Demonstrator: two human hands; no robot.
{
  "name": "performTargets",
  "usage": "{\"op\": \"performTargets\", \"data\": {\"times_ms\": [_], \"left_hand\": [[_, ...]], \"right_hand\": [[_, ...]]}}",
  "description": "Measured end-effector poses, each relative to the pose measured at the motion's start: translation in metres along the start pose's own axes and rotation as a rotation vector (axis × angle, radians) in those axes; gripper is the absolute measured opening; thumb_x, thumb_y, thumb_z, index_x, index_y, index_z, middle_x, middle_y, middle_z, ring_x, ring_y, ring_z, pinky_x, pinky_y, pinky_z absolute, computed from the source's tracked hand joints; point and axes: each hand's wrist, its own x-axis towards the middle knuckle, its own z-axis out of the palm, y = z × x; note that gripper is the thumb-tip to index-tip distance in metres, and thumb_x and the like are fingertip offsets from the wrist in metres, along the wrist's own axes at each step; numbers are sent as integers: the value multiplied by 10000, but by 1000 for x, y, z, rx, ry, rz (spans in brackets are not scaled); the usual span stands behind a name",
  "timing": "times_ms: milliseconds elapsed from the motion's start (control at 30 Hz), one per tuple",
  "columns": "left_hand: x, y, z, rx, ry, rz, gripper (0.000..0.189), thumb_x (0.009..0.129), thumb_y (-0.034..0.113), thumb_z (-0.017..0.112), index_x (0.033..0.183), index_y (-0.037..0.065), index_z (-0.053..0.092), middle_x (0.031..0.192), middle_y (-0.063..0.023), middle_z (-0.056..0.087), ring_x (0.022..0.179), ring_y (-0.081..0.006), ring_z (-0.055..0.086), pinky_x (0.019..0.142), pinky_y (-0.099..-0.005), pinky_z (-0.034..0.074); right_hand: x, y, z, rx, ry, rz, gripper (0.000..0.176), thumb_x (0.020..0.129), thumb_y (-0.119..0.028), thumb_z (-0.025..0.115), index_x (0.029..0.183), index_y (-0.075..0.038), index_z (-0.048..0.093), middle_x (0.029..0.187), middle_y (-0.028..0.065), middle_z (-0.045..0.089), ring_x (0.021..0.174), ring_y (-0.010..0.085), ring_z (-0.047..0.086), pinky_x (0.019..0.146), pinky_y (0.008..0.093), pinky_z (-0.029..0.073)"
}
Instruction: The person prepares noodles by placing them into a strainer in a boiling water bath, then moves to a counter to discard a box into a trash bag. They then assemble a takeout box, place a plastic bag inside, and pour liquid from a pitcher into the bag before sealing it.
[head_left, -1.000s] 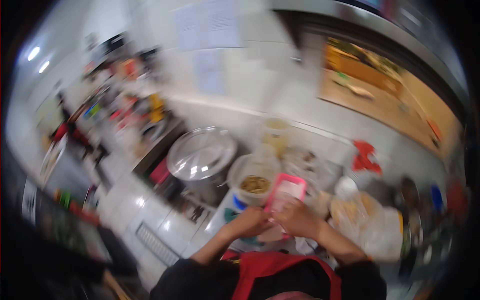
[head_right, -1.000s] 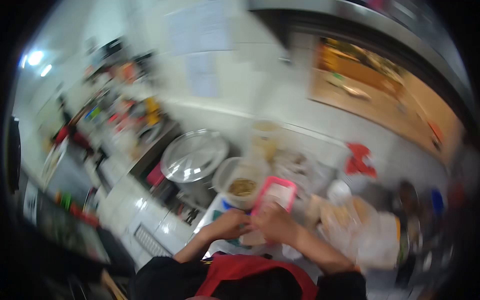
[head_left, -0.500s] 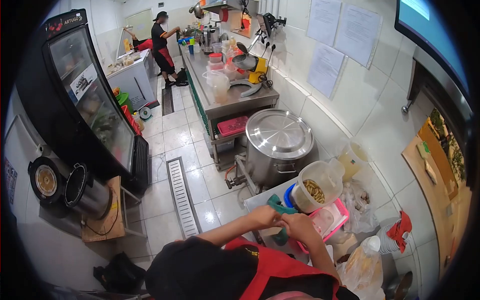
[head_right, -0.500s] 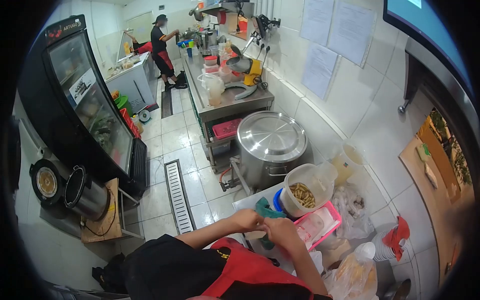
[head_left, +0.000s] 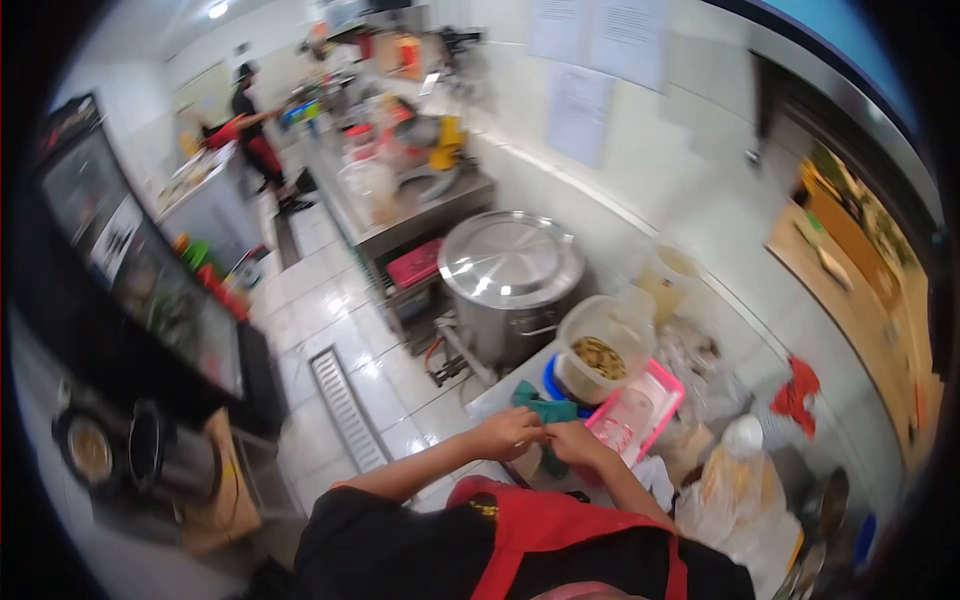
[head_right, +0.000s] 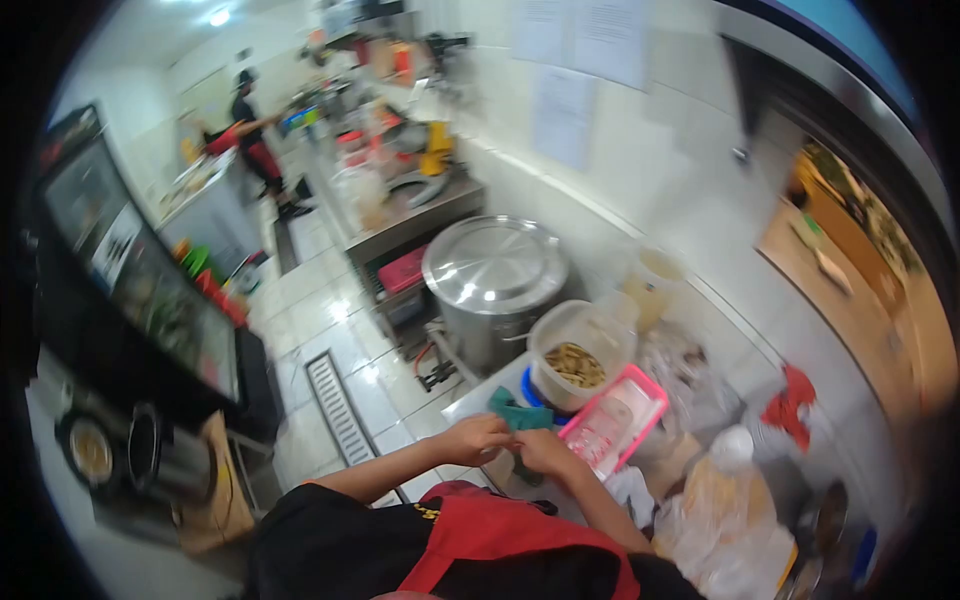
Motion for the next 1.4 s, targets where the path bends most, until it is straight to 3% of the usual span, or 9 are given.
{"op": "performTargets", "data": {"times_ms": [233,400,533,700,767,967,1067,1267,1400], "left_hand": [[41,-15,-10,186,-168,427,325,670,151,617,967,283,635,970,10,522,811,-178,497,699,-313,370],[90,20,-20,201,-42,529,346,579,232,705,910,178,620,1009,11,520,821,-163,491,687,-313,359],[133,59,-42,168,-352,525,273,591,193,667,845,133,589,1108,-45,497,905,-207,479,687,-367,369],[163,69,-26,284,-306,607,116,638,190,572,727,138,626,920,-34,553,930,-196,479,679,-397,375],[176,80,-33,414,-473,605,155,623,193,602,758,118,598,918,-49,591,859,-200,529,661,-356,386],[179,68,-11,129,-503,643,141,630,159,624,740,93,565,704,-50,580,742,-197,577,640,-322,416],[177,67,-9,-74,-611,402,203,660,114,617,830,67,515,722,-70,579,743,-252,581,653,-359,437],[168,76,-2,-350,-812,-29,306,716,115,601,945,20,422,757,-131,559,745,-281,575,639,-350,449],[159,73,21,-373,-901,-275,332,743,121,616,965,3,400,817,-89,527,771,-156,544,634,-281,434]], "right_hand": [[-15,-1,-39,310,-121,35,228,759,-142,541,952,-38,602,872,129,632,823,230,598,742,335,447],[-41,-12,-79,397,-89,35,183,735,-82,546,893,-43,631,804,99,642,769,194,605,707,309,458],[-64,-12,-104,324,54,-22,227,675,22,513,839,-43,656,751,97,643,682,167,594,630,298,453],[-78,25,-108,204,222,75,180,657,31,512,790,-12,626,707,135,609,637,184,565,609,309,437],[-84,26,-106,338,359,-109,122,681,5,553,792,-6,603,684,136,593,614,198,552,611,312,436],[-106,-14,-90,410,732,93,81,710,-52,622,767,-7,585,697,113,610,624,211,584,595,318,446],[-119,-26,-75,646,759,212,84,728,-68,606,789,-14,585,707,108,621,637,234,603,583,323,449],[-138,-66,-65,317,769,442,133,738,-105,578,836,-14,573,719,188,600,673,321,604,566,375,443],[-140,-67,-42,299,810,506,75,746,-80,585,769,-12,565,664,163,580,611,250,594,535,329,431]]}}
